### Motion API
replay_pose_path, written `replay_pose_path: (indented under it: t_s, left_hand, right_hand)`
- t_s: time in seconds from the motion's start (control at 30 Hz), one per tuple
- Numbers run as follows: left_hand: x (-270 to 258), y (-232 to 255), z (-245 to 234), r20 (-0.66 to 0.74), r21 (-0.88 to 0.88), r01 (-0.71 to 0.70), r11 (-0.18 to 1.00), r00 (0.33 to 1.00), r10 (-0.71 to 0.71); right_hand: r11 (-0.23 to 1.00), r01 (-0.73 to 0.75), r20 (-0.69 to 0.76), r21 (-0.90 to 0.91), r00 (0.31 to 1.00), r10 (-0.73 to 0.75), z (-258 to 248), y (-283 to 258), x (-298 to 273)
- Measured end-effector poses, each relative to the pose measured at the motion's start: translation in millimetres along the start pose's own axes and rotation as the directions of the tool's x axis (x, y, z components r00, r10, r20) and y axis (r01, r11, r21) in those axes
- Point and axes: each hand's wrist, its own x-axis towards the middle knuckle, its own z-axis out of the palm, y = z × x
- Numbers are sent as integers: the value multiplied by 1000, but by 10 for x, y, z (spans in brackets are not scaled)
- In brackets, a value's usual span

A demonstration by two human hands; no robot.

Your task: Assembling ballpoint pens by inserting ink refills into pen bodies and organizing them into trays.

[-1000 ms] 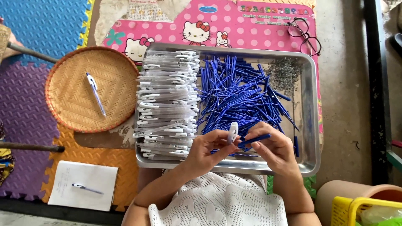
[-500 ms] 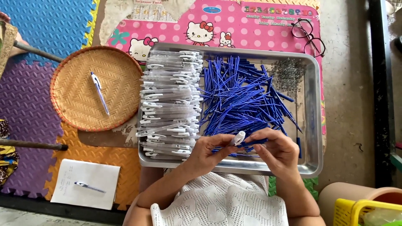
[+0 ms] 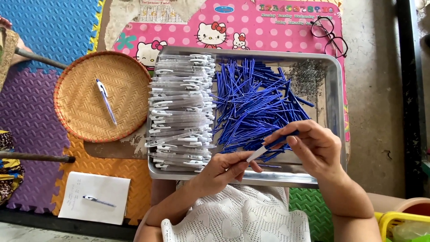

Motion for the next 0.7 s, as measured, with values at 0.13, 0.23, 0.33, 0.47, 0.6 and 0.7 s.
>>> replay_pose_path:
  t_s: [0.13, 0.23, 0.33, 0.47, 0.6, 0.7]
  left_hand:
    - [-33, 33, 24, 41, -101, 53, 993, 998, -49]
    - [-48, 87, 53, 84, -205, 121, 971, 991, -105]
    - [-42, 125, 63, 102, -252, 154, 955, 986, -132]
    - [-41, 134, 87, 112, -291, 175, 941, 983, -148]
    - [-8, 107, 103, 122, -327, 181, 928, 981, -148]
    - [33, 94, 106, 113, -360, 184, 915, 982, -153]
  right_hand:
    - [999, -32, 31, -27, 999, 33, -51, 21, 2]
    - [998, -36, 43, -52, 998, 38, -55, 15, 10]
    - [997, -44, 51, -62, 998, 47, -43, 34, 13]
    - [993, -98, 89, -68, 991, 104, -21, 15, 66]
    - [990, -136, 128, -33, 982, 139, 43, 25, 77]
    - [988, -152, 126, -40, 980, 156, 11, 62, 74]
